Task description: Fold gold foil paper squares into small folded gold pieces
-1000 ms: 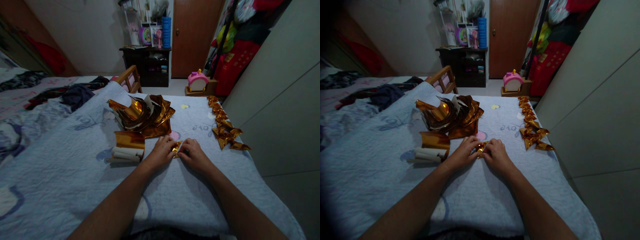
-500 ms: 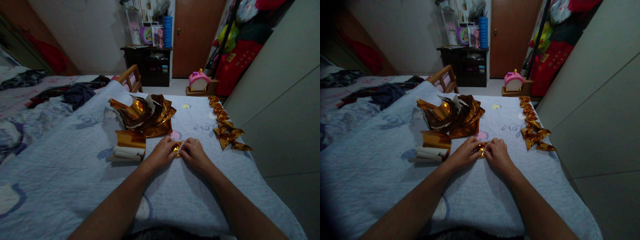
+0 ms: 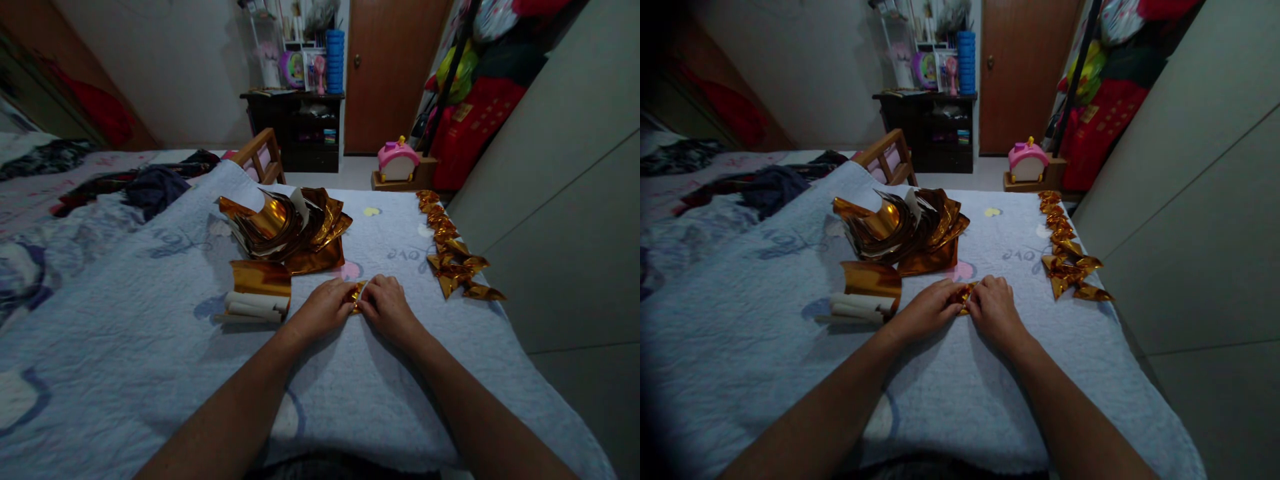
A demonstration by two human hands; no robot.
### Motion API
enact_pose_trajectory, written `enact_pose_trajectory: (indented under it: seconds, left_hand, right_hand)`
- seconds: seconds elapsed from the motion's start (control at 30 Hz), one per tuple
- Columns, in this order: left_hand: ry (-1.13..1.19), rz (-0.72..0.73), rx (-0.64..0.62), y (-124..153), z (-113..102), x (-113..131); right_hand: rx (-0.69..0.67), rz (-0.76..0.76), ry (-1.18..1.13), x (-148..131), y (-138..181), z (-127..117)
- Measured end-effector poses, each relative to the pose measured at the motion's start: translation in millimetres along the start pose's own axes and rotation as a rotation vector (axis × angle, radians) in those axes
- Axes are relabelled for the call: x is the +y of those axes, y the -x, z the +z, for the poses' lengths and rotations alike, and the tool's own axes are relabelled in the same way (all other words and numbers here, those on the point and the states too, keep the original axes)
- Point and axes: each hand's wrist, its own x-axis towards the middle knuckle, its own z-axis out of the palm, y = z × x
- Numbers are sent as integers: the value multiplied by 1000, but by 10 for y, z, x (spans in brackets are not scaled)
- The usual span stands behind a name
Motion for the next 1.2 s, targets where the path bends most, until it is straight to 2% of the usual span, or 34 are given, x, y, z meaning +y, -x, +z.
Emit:
enact_pose_trajectory:
  seconds: [0.43, 1.2]
  left_hand:
    - [57, -12, 9, -10, -31, 37]
    - [-38, -28, -11, -2, -28, 65]
  right_hand:
    - [-2, 11, 31, -54, 9, -24]
    - [-25, 58, 95, -117, -1, -49]
